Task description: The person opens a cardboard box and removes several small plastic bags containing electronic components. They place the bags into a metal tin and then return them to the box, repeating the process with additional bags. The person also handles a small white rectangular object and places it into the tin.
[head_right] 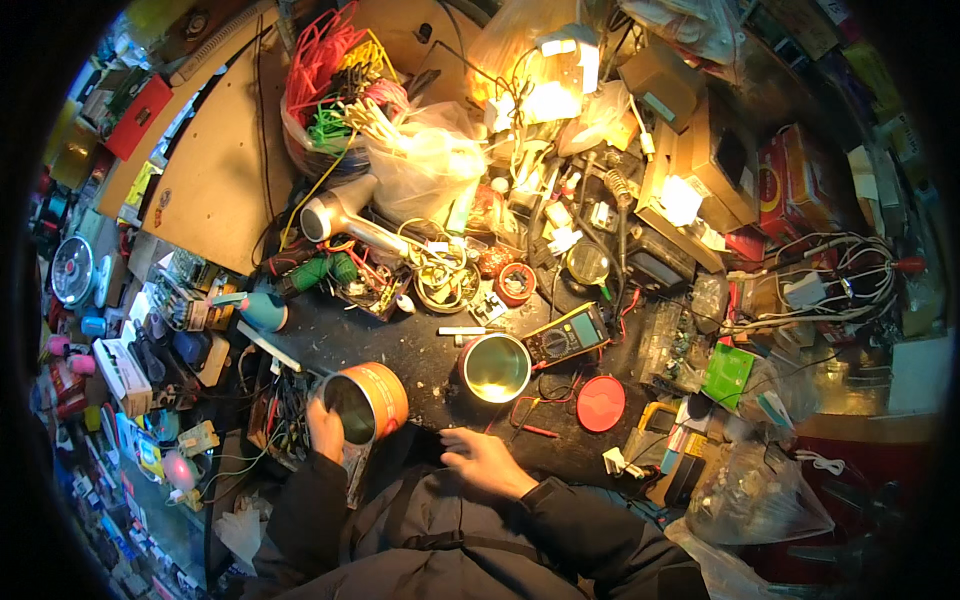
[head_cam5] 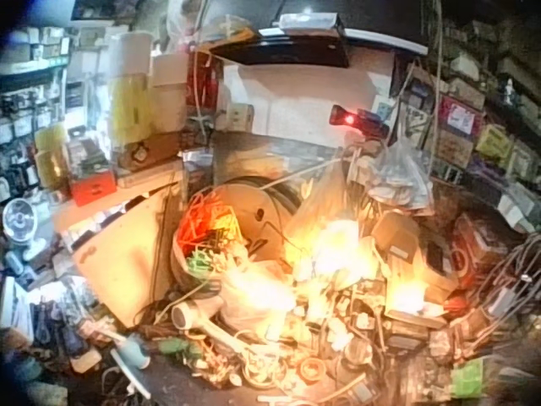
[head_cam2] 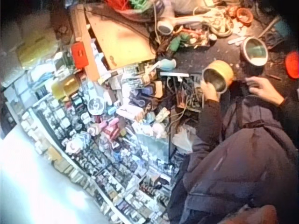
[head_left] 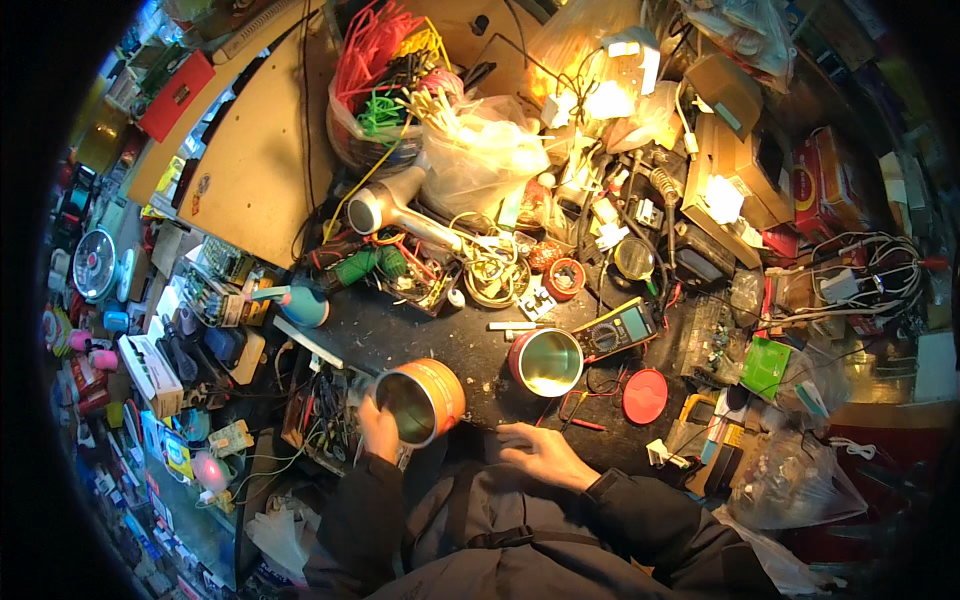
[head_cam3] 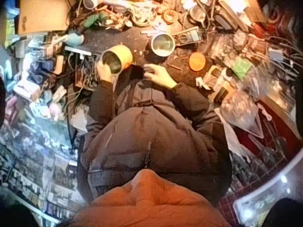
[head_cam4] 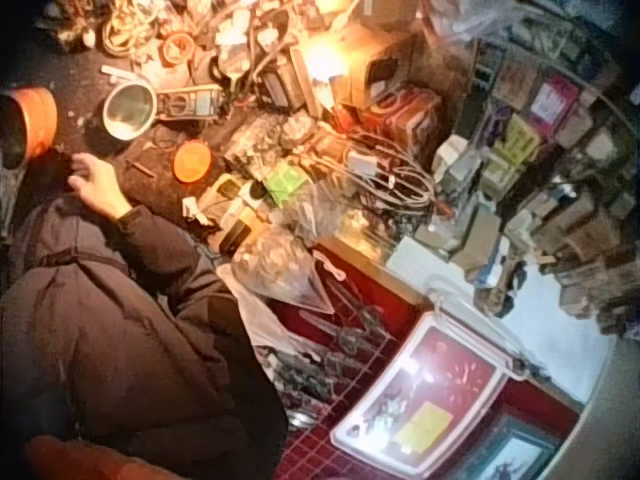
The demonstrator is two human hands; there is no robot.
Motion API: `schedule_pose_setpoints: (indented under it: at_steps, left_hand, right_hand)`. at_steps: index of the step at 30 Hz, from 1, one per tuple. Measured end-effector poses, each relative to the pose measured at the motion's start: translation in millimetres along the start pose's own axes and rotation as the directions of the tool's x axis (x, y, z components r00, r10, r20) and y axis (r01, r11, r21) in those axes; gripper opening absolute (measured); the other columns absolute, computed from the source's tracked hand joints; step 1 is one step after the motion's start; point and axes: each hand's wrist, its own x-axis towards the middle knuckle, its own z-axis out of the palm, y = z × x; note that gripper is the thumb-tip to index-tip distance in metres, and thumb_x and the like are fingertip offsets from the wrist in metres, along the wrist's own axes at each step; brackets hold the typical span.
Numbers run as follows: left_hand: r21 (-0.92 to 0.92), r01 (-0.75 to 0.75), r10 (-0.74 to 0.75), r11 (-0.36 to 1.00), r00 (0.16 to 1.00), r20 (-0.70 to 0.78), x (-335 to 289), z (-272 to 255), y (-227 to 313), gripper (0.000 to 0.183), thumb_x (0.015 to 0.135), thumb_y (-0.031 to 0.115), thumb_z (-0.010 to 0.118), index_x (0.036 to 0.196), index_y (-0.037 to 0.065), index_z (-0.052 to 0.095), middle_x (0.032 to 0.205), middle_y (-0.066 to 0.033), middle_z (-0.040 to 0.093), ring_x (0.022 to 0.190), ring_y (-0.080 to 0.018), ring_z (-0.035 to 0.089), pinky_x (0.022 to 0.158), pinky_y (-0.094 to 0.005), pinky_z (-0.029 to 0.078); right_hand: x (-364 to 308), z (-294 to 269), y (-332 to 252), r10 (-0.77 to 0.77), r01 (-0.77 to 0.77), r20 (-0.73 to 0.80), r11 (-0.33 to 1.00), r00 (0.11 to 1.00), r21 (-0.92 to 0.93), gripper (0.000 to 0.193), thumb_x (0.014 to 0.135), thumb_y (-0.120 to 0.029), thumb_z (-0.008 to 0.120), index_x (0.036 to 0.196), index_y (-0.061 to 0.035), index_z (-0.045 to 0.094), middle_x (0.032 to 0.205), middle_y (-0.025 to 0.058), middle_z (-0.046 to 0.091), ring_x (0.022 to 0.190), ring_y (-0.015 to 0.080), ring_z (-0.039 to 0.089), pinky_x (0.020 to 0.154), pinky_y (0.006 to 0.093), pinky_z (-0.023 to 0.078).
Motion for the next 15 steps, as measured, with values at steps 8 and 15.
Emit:
schedule_pose_setpoints:
  at_steps: [8,15]
  left_hand:
    - [0.429,-0.020,0.026,0.903,1.000,-0.009,102,6,-18,0.031,0.108,0.021,0.069,0.134,0.003,0.068,0.119,-0.0259,0.079,0.113,-0.0462,0.075,0.095,-0.0520,0.058]
    - [0.410,-0.267,0.310,0.872,0.950,-0.041,68,19,50,0.047,0.103,0.008,0.072,0.149,0.003,0.064,0.144,-0.0199,0.072,0.129,-0.0379,0.071,0.111,-0.0456,0.055]
  right_hand:
    - [-43,-108,162,0.248,-0.361,-0.741,0.932,0.625,0.007,0.015,0.097,-0.008,0.081,0.111,-0.0013,0.081,0.095,0.0096,0.082,0.079,0.0134,0.076,0.071,0.0306,0.061]
    - [-62,-178,237,0.181,-0.534,-0.924,0.845,0.338,-0.031,0.089,0.086,-0.025,0.090,0.160,0.0036,0.051,0.151,0.0343,0.061,0.141,0.0512,0.059,0.118,0.0536,0.049]
